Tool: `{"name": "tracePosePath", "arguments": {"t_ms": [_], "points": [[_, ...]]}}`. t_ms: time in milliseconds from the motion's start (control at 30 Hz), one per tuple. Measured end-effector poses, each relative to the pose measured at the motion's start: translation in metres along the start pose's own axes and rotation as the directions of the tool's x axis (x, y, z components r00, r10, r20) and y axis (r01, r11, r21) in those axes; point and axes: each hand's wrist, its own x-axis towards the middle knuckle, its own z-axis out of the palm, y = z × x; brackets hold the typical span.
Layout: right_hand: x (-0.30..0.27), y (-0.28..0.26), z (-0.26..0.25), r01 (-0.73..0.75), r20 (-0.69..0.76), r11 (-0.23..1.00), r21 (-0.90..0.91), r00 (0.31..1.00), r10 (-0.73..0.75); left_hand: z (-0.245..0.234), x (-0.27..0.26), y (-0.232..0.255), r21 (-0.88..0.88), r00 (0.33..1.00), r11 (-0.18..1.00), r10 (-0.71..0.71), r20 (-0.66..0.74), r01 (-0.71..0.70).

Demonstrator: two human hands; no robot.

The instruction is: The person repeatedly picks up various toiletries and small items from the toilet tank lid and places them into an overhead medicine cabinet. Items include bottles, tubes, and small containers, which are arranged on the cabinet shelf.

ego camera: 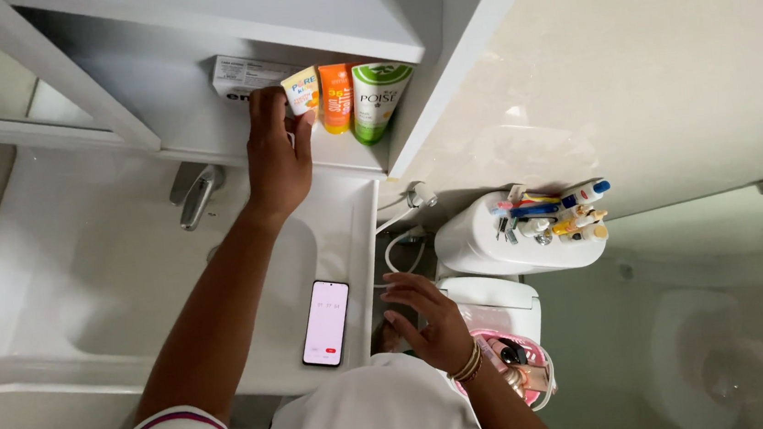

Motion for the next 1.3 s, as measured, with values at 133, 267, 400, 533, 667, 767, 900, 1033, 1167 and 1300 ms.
{"name": "tracePosePath", "arguments": {"t_ms": [133,267,400,533,667,767,900,1033,1167,1300], "points": [[0.0,0.006,0.002,-0.046,0.011,0.999,-0.003,0.999,0.046,0.002,-0.004,-0.001,-0.006,1.0,1.0,0.004,-0.002,-0.004],[0.004,0.009,0.005,-0.083,0.048,0.996,0.013,0.995,0.082,0.003,-0.008,-0.005,0.06,1.0,0.998,0.023,-0.001,-0.023],[0.008,0.015,0.009,-0.053,0.057,0.998,-0.02,0.997,0.054,0.001,-0.009,-0.006,0.048,0.997,0.996,0.072,0.024,-0.073],[0.013,0.015,0.011,-0.031,0.069,0.999,0.014,0.997,0.03,-0.002,-0.009,-0.003,0.038,0.995,0.995,0.086,0.051,-0.088],[0.015,0.016,0.012,-0.035,0.111,0.999,0.032,0.993,0.031,0.0,-0.012,-0.013,0.055,0.995,0.994,0.094,0.046,-0.097],[0.015,0.019,0.012,-0.029,0.125,1.0,0.003,0.992,0.028,0.011,-0.023,-0.051,0.057,0.991,0.991,0.121,0.065,-0.124],[0.004,0.023,0.01,-0.02,0.089,1.0,-0.012,0.996,0.021,0.008,-0.026,-0.062,0.01,0.975,0.975,0.221,0.034,-0.221],[-0.007,0.023,0.002,-0.029,0.011,0.999,-0.014,1.0,0.029,-0.007,-0.032,0.004,-0.086,0.988,0.984,0.15,-0.045,-0.153],[-0.02,0.028,-0.005,-0.055,-0.036,0.998,-0.007,0.998,0.055,-0.011,-0.055,0.076,-0.06,0.913,0.914,0.394,-0.109,-0.401],[-0.037,0.034,-0.01,-0.095,-0.052,0.995,0.005,0.994,0.095,-0.011,-0.042,0.222,-0.653,0.822,0.741,0.465,0.329,-0.158]]}}
